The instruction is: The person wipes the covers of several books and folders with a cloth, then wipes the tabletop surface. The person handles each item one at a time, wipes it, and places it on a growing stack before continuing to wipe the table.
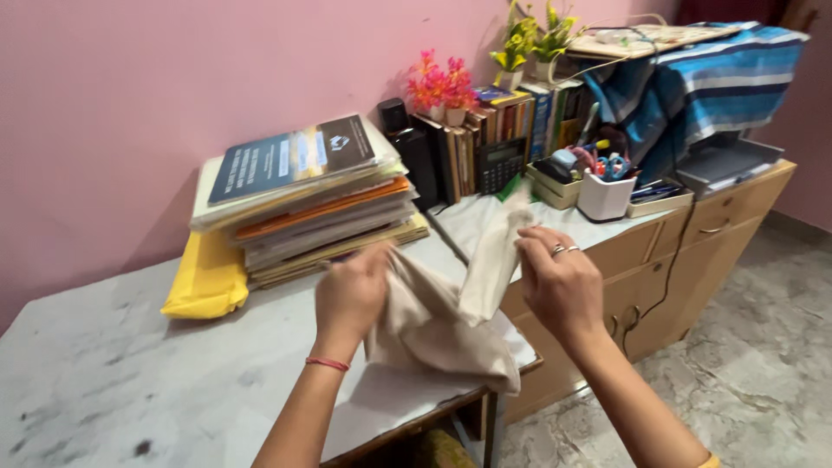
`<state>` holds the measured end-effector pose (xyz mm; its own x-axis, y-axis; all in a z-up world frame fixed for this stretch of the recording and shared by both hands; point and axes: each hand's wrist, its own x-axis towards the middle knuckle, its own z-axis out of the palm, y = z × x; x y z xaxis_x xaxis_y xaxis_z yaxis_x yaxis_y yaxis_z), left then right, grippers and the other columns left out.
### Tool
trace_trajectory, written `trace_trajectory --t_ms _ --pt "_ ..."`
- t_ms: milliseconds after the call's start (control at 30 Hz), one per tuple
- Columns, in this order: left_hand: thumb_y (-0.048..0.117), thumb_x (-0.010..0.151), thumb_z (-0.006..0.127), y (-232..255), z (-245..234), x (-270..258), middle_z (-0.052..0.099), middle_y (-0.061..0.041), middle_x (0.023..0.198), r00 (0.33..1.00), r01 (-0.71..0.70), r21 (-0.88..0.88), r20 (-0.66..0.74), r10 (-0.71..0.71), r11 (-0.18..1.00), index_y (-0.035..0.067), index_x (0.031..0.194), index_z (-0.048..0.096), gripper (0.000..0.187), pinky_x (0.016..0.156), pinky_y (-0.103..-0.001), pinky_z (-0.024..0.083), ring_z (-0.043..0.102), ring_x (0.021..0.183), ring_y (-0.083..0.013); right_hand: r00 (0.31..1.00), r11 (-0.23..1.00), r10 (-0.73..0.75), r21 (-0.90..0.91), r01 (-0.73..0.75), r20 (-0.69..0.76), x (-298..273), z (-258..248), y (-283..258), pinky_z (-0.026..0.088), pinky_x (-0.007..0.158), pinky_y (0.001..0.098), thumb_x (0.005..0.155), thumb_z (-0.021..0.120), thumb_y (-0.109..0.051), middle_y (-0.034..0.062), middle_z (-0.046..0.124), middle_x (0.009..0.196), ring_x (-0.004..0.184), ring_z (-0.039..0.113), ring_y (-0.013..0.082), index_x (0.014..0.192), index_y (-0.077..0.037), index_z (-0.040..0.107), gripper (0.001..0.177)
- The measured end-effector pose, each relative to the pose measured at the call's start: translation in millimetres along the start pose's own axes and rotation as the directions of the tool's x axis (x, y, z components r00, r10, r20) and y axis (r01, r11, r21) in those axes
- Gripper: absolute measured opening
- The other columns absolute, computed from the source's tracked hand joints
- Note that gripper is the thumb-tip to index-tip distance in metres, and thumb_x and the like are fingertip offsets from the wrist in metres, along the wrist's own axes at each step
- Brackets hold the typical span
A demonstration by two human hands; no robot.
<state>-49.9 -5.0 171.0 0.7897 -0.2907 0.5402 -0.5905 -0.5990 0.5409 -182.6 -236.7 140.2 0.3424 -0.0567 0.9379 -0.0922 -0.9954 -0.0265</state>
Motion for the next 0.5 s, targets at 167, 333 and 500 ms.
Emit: trace_trajectory --t_ms 167,333,500 --pt "0.031 0.111 0.046 -31 0 24 0.077 -0.005 0.100 0.937 -0.305 -0.494 -0.307 0.164 0.814 0.006 0.118 0.073 0.038 0.080 -0.026 0.056 0.071 0.089 -0.0086 0.975 0.959 0.136 0.224 -0.174 0.176 -25 32 -26 0.057 0.080 0.0384 0.088 0.072 -0.019 0.0045 0.076 0.111 0.098 0.071 0.0275 0.110 -0.014 0.072 0.023" --pt "0.036 0.110 0.047 -47 14 28 0.074 -0.003 0.097 0.996 0.089 -0.894 0.092 -0.014 0.439 0.005 0.124 0.075 0.045 0.081 -0.025 0.053 0.063 0.086 -0.0076 0.921 0.619 -0.136 0.757 -0.209 0.365 -56 73 -81 0.052 0.093 0.0444 0.082 0.075 -0.026 0.0282 0.068 0.122 0.110 0.067 0.0381 0.142 -0.001 0.049 0.070" --pt "0.038 0.107 0.046 -82 -9 30 0.074 0.001 0.109 0.983 0.013 -0.895 -0.071 -0.171 0.446 0.004 0.126 0.071 0.047 0.087 -0.024 0.054 0.066 0.095 -0.0069 0.719 0.546 0.288 0.508 -0.666 0.633 -62 100 -96 0.061 0.088 0.0368 0.080 0.056 -0.005 0.0178 0.079 0.105 0.094 0.080 0.0282 0.129 -0.011 0.070 0.052"
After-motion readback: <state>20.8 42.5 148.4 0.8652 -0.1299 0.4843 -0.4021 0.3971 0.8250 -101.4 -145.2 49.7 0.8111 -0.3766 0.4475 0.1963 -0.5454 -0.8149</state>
